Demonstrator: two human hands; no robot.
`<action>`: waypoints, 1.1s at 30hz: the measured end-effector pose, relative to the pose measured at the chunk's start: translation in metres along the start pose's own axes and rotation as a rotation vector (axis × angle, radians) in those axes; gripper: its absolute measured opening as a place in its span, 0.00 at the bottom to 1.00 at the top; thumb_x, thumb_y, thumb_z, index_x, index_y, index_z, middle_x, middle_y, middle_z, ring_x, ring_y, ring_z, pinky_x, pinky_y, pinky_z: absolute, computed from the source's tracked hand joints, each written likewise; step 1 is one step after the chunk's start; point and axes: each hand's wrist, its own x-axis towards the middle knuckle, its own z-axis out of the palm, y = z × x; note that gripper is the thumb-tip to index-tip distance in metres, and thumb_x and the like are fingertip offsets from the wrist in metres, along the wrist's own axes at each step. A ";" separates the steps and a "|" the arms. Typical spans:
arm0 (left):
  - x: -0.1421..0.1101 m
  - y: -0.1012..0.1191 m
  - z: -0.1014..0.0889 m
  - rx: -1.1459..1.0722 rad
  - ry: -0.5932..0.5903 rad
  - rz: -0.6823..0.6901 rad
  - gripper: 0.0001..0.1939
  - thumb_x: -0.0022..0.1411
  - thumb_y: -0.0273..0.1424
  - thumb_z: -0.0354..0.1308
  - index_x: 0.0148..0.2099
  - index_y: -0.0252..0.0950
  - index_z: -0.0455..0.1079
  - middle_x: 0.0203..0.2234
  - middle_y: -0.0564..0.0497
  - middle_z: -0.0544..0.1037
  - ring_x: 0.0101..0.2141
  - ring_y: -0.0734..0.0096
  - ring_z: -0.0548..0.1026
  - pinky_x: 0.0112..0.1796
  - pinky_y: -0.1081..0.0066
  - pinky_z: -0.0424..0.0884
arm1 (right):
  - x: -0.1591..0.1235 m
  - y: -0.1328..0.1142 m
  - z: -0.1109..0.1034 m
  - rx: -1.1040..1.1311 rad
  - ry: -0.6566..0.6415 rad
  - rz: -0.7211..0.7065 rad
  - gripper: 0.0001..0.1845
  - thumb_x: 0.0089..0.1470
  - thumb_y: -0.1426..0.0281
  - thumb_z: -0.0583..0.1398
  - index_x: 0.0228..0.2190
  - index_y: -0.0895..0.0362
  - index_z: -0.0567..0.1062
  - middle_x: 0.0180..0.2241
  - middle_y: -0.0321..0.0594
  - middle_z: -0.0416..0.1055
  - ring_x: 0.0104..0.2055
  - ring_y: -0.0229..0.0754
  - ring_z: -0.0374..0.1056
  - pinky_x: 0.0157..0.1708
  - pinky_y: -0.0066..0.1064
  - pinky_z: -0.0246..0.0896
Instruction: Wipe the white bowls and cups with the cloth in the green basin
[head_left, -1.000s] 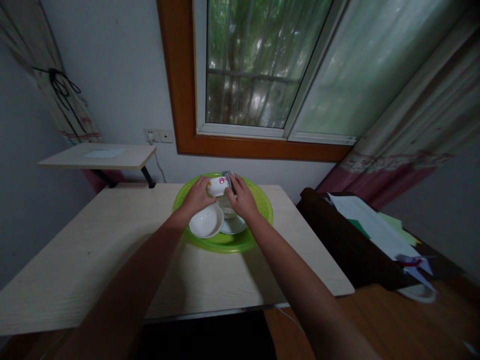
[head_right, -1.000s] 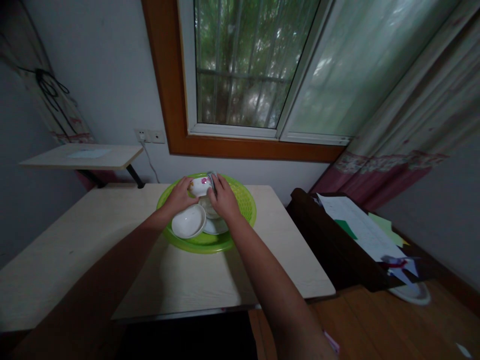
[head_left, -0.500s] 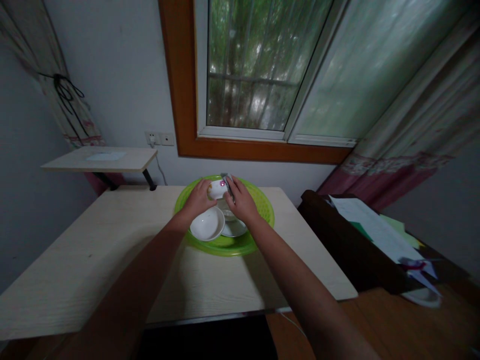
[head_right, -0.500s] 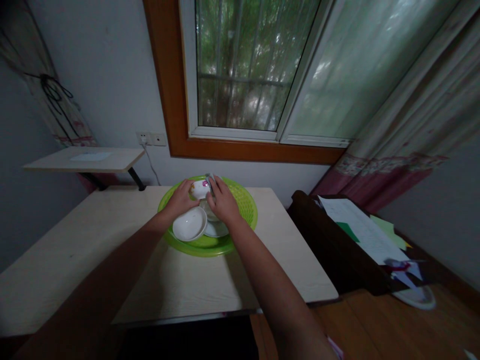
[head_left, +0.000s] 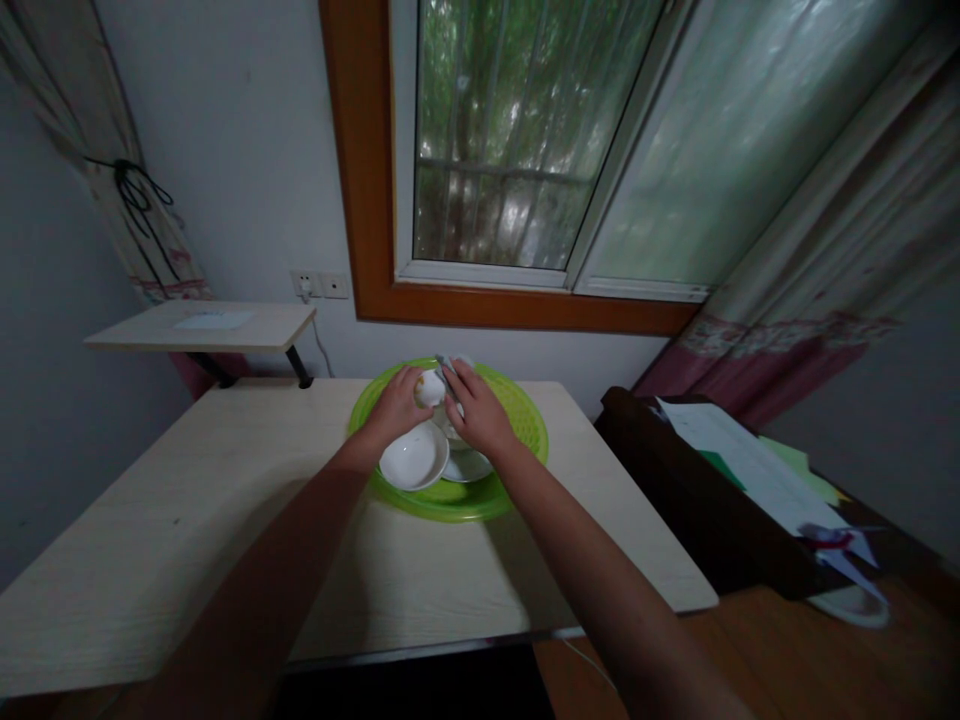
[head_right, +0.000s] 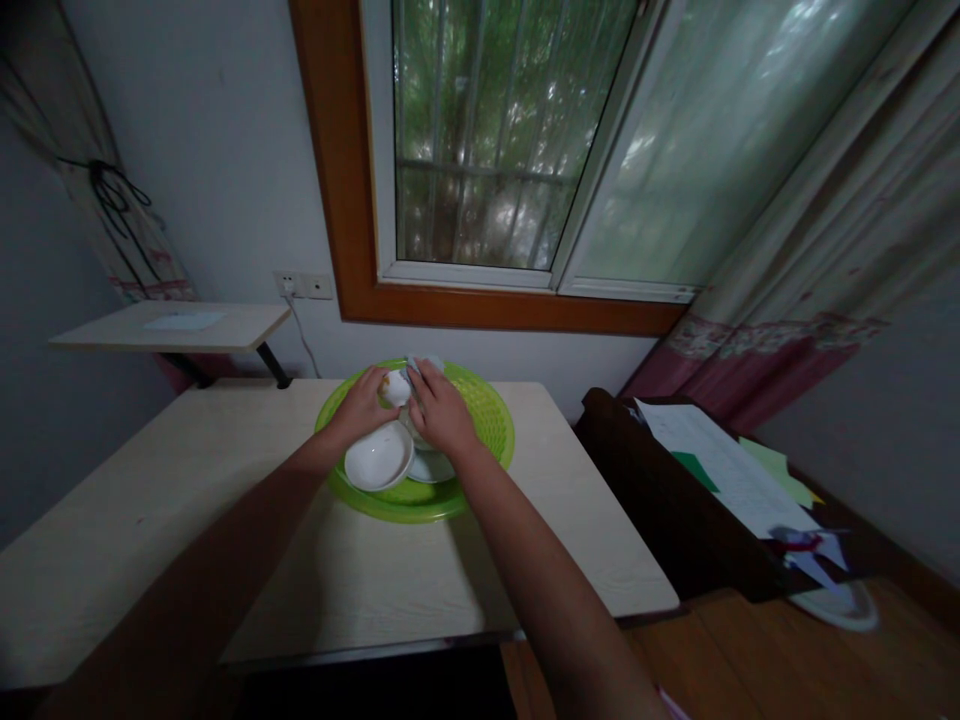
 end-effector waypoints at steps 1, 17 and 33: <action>0.000 0.000 0.000 0.002 -0.001 0.000 0.27 0.52 0.25 0.68 0.54 0.39 0.67 0.48 0.44 0.75 0.51 0.53 0.74 0.54 0.54 0.73 | 0.000 -0.001 0.000 0.000 -0.007 -0.017 0.32 0.67 0.69 0.55 0.71 0.52 0.62 0.72 0.49 0.59 0.75 0.54 0.53 0.72 0.56 0.54; 0.002 -0.004 0.003 0.018 -0.011 -0.008 0.27 0.52 0.26 0.68 0.54 0.38 0.67 0.47 0.44 0.74 0.51 0.52 0.74 0.55 0.54 0.73 | 0.000 0.002 0.004 0.023 0.001 -0.033 0.32 0.68 0.70 0.54 0.70 0.52 0.63 0.72 0.48 0.59 0.76 0.52 0.51 0.73 0.56 0.52; 0.002 -0.004 0.002 0.025 -0.002 -0.034 0.25 0.49 0.24 0.67 0.49 0.39 0.66 0.44 0.47 0.72 0.46 0.57 0.73 0.49 0.57 0.73 | 0.001 0.008 0.007 0.040 0.069 0.200 0.29 0.70 0.67 0.50 0.69 0.61 0.65 0.70 0.56 0.61 0.73 0.53 0.58 0.73 0.52 0.54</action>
